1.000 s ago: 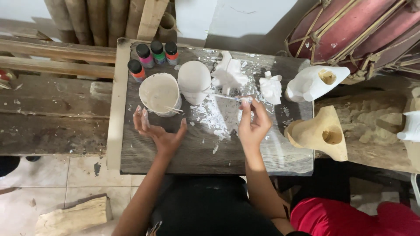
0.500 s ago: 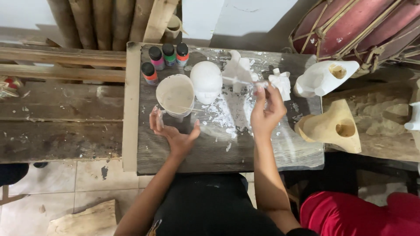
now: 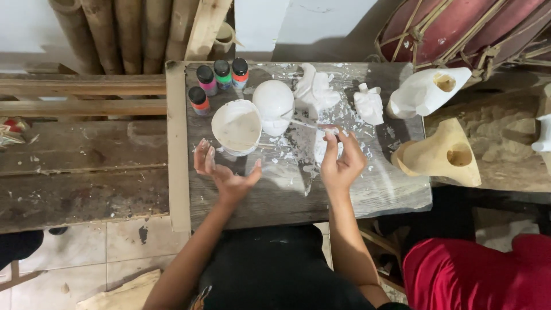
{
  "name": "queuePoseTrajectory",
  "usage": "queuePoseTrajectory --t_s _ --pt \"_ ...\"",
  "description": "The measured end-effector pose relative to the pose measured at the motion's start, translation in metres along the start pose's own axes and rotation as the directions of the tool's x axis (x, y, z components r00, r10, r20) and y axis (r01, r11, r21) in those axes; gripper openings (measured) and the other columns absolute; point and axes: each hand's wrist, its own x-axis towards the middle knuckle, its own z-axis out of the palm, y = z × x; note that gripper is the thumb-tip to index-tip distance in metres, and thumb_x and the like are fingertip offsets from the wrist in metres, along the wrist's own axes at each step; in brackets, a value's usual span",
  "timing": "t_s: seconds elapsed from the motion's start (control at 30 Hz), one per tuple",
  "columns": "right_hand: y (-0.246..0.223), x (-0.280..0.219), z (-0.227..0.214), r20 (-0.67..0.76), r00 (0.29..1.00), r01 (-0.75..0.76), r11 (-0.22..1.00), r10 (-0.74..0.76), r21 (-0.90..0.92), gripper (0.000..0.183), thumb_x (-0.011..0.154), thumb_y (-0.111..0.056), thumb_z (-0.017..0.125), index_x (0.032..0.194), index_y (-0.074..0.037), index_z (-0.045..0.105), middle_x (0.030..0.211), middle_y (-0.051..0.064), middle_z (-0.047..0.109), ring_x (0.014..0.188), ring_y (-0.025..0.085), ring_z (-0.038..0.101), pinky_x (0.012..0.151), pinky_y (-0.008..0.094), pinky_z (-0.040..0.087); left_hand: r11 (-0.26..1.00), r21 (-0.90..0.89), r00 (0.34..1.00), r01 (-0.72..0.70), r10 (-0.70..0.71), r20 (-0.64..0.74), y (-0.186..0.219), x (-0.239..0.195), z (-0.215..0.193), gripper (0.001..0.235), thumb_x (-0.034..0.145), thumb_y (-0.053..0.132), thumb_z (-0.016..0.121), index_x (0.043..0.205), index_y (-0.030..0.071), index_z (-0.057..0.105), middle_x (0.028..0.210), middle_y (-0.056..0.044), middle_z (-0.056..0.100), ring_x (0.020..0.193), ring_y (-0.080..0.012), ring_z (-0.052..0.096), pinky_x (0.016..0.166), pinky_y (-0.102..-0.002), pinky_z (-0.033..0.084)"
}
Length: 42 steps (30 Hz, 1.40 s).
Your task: Applying and smoothing white paste onto small molded figurines using a wooden stick
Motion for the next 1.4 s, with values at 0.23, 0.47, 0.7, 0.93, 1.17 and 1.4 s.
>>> queuePoseTrajectory --t_s 0.23,0.47,0.7,0.93,1.17,1.4 --pt "-0.006 0.006 0.005 0.037 0.995 0.089 0.996 -0.089 0.018 0.007 0.098 0.007 0.068 0.095 0.007 0.075 0.068 0.014 0.068 0.061 0.026 0.058 0.066 0.037 0.05 0.987 -0.156 0.998 0.033 -0.025 0.056 0.007 0.007 -0.005 0.108 0.062 0.019 0.102 0.137 -0.011 0.031 0.139 -0.034 0.027 0.132 -0.0518 0.033 0.112 -0.064 0.034" --pt "-0.012 0.018 0.014 0.058 0.99 0.133 0.991 -0.131 -0.027 0.005 0.097 0.007 0.07 0.096 0.006 0.076 0.069 0.015 0.068 0.06 0.028 0.058 0.064 0.038 0.049 0.989 -0.14 0.998 0.041 -0.035 0.048 0.004 0.006 -0.002 0.105 0.058 0.02 0.102 0.134 -0.008 0.034 0.138 -0.032 0.027 0.131 -0.0507 0.032 0.113 -0.061 0.035" --pt "-0.005 0.029 0.013 -0.011 0.99 0.142 0.988 -0.143 -0.059 0.006 0.097 0.007 0.07 0.099 0.008 0.075 0.072 0.017 0.069 0.064 0.028 0.06 0.067 0.038 0.05 0.988 -0.144 0.997 0.057 -0.049 0.055 0.008 0.01 -0.006 0.105 0.058 0.019 0.1 0.136 -0.007 0.034 0.137 -0.031 0.029 0.131 -0.0495 0.034 0.112 -0.059 0.034" --pt "0.001 -0.003 -0.004 -0.034 0.999 0.023 0.998 -0.025 -0.055 0.007 0.098 0.009 0.067 0.1 0.008 0.074 0.082 0.019 0.074 0.066 0.028 0.067 0.067 0.038 0.053 0.981 -0.186 0.998 0.058 -0.049 0.05 0.006 0.008 -0.004 0.105 0.059 0.017 0.099 0.138 -0.004 0.032 0.139 -0.031 0.026 0.133 -0.0494 0.033 0.112 -0.061 0.033" --pt "0.011 0.014 0.007 -0.087 0.996 -0.009 1.0 0.01 0.01 0.008 0.1 0.008 0.066 0.103 0.009 0.074 0.086 0.02 0.072 0.069 0.025 0.067 0.069 0.039 0.056 0.986 -0.165 0.998 0.029 -0.019 0.058 0.004 0.008 -0.003 0.11 0.058 0.019 0.1 0.14 -0.007 0.031 0.135 -0.03 0.029 0.131 -0.0511 0.035 0.112 -0.062 0.035" --pt "0.001 0.003 -0.007 -0.047 0.999 -0.019 0.999 0.017 -0.044 0.007 0.098 0.008 0.068 0.1 0.008 0.075 0.076 0.017 0.07 0.067 0.024 0.066 0.069 0.039 0.054 0.984 -0.173 0.998 0.039 -0.029 0.062 0.004 0.008 -0.004 0.106 0.064 0.021 0.099 0.141 -0.006 0.03 0.137 -0.028 0.026 0.136 -0.0505 0.031 0.113 -0.062 0.037"
